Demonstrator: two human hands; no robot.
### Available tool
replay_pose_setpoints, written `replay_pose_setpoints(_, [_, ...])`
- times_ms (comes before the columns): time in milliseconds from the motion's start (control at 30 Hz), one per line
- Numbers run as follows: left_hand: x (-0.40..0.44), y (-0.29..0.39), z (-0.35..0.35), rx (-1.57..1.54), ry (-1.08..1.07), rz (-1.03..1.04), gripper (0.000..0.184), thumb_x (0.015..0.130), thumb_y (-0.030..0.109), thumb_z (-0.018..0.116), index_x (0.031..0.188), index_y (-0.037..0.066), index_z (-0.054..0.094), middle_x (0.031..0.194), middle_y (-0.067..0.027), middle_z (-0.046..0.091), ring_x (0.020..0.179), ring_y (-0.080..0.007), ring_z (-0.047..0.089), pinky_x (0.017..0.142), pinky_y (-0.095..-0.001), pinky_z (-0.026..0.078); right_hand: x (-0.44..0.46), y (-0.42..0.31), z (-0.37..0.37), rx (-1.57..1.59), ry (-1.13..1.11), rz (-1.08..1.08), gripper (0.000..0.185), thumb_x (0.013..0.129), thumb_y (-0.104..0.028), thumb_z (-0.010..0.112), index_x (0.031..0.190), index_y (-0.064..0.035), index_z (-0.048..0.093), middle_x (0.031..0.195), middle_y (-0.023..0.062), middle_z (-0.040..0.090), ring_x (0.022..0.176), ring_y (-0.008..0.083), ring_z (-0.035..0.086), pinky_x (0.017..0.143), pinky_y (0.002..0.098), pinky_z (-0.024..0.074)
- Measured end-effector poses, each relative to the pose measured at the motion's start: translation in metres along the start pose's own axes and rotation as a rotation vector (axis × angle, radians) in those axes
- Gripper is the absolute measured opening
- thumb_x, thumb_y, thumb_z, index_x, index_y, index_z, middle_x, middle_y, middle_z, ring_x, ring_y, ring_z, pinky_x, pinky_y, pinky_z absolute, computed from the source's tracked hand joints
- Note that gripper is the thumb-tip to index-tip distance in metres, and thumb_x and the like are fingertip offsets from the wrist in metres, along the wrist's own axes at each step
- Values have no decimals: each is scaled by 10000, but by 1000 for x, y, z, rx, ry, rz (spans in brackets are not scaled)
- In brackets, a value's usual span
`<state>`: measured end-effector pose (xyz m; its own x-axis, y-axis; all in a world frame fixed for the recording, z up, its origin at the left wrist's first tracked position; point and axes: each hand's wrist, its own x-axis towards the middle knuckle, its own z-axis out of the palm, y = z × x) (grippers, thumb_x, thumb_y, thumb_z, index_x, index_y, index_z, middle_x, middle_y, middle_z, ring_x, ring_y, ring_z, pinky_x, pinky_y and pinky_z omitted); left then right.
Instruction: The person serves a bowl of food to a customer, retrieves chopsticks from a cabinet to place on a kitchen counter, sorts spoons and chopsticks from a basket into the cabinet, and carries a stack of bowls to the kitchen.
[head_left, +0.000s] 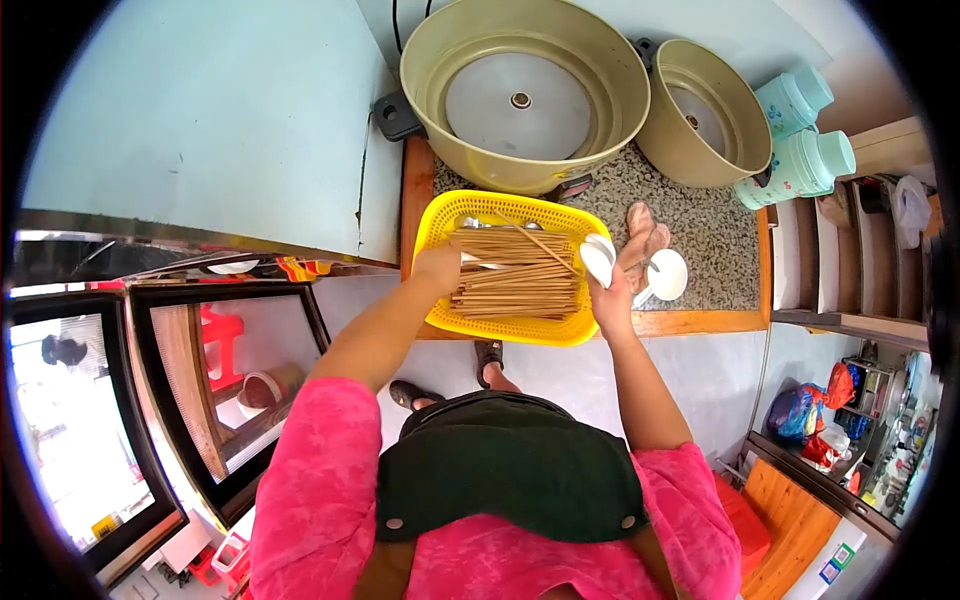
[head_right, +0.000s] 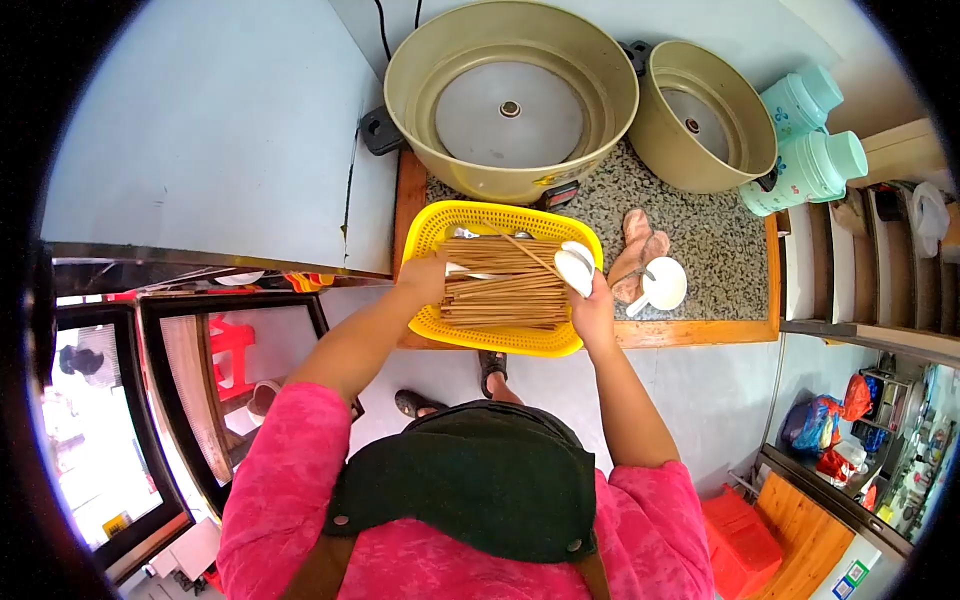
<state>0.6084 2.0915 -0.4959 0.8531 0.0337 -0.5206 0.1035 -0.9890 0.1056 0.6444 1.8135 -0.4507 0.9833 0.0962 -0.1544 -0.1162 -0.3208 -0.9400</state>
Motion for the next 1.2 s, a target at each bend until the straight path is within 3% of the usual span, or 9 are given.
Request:
replay_pose_setpoints(233, [-51,-22,-52,31,198,36,151,747,124,457,756,50,588,739,-134,601,668,-290,604,558,-405,478,7,-13,25,-96,-144,-79,291,720,-107,638,974,-19,526,890,99,609,818,178,573,721,286,442])
replay_pose_setpoints(467, [-175,-28,-63,-349,690,-27,186,733,146,513,902,92,569,754,-86,579,672,-272,579,566,-370,473,-30,-103,112,-110,-665,-330,455,632,-201,735,965,-24,481,876,150,596,813,264,587,713,334,454])
replay_pose_setpoints(567, [-219,-38,-35,-491,853,-31,233,723,141,542,949,89,566,779,-109,582,679,-281,577,575,-375,471,-67,-149,146,-364,-881,-404,483,626,-279,734,950,-37,470,870,174,588,809,287,589,698,349,456])
replay_pose_setpoints(667, [-261,-59,4,-642,786,-75,284,725,175,584,990,77,557,813,-129,588,705,-298,576,605,-373,468,-88,-140,188,-480,-1098,-467,400,669,-249,671,969,-70,476,889,168,582,807,332,571,687,386,453])
replay_pose_setpoints(767, [-307,-79,24,-819,683,-180,342,722,217,625,1021,69,551,844,-139,595,737,-308,575,631,-367,460,-102,-106,241,-604,-1285,-785,358,666,-172,613,973,-59,468,881,172,568,828,342,557,720,439,426])
replay_pose_setpoints(867, [-349,-104,57,-1022,553,-458,389,727,359,617,1002,91,555,825,-161,600,736,-326,579,648,-393,456,-127,-120,290,-668,-1351,-592,337,683,-165,585,979,-63,459,881,178,568,825,345,557,720,452,423])
replay_pose_setpoints(967, [-383,-137,104,-1062,644,-550,346,752,341,594,985,86,566,799,-164,603,741,-333,580,640,-387,456,-145,-181,354,-978,-1202,-555,341,707,-158,563,1001,-71,412,882,173,573,844,343,557,716,446,432])
replay_pose_setpoints(1133, [-433,-183,151,-1175,546,-785,299,781,319,562,956,77,580,770,-169,605,719,-324,585,625,-386,460,-119,-260,471,-830,-672,-762,294,729,-166,533,984,-65,429,844,189,583,810,378,556,703,466,427])
replay_pose_setpoints(1200, [-446,-202,182,-1205,523,-843,296,786,320,558,953,76,580,759,-172,604,713,-318,586,621,-385,459,-121,-277,503,-841,-695,-794,244,748,-184,523,948,-58,462,855,194,584,828,378,553,717,469,424])
